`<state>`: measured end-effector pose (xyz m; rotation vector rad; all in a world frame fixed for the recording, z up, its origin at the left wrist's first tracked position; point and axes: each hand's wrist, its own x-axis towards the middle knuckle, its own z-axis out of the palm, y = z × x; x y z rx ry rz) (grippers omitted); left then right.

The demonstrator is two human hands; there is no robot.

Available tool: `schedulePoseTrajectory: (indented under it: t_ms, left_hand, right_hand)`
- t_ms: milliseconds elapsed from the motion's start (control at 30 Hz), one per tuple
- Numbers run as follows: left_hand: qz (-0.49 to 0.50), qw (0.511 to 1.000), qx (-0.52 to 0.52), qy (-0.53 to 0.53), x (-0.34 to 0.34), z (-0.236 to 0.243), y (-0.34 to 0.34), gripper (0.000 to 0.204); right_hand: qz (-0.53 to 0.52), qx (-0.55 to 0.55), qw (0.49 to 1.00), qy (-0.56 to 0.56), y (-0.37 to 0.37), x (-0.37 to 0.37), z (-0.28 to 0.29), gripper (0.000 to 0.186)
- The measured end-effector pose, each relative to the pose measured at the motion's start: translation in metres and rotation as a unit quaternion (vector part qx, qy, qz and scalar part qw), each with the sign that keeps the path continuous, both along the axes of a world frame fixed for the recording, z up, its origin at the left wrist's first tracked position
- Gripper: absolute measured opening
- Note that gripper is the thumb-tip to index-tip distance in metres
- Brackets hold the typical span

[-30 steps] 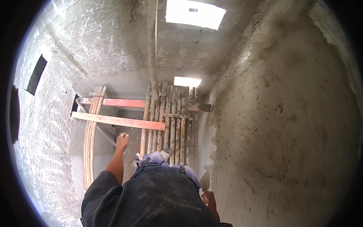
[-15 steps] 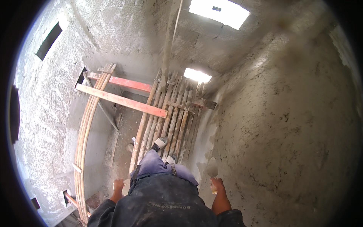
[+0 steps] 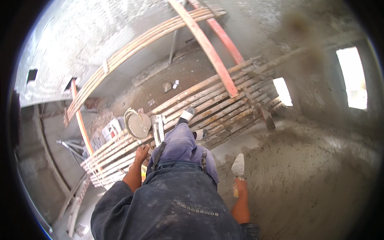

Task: The person scoops wet cement from a bucket with a trowel and applies it to the interior walls of a narrow construction shaft. The person repeatedly reaches upward to spread and smooth the cement on the wall surface while standing on a bamboo scaffold.

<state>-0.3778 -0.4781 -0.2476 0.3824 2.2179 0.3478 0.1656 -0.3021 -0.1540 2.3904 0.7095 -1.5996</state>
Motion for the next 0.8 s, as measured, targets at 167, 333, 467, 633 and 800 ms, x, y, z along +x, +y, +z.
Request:
schedulePoseTrajectory:
  t_ms: [167, 333, 467, 633, 800]
  left_hand:
    - [0.000, 0.997, -0.066, 0.028, 0.008, 0.013, -0.036, 0.044]
    - [0.034, 0.995, -0.083, 0.035, 0.008, 0.021, -0.045, 0.044]
    - [0.017, 0.997, -0.054, 0.056, -0.004, -0.009, -0.060, 0.045]
    - [0.055, 0.990, -0.127, 0.041, -0.042, -0.033, -0.018, 0.041]
    - [-0.034, 0.963, -0.239, 0.123, -0.113, -0.112, 0.018, 0.037]
  right_hand:
    - [0.066, 0.053, 0.996, 0.005, 0.068, -0.025, 0.014, 0.029]
    - [0.096, 0.067, 0.993, 0.019, 0.106, -0.050, 0.003, 0.030]
    - [0.150, 0.045, 0.987, 0.024, 0.114, -0.072, -0.002, 0.028]
    - [0.192, 0.005, 0.981, 0.016, 0.103, -0.070, -0.032, 0.027]
    - [0.174, -0.043, 0.983, -0.038, 0.076, -0.064, -0.088, 0.025]
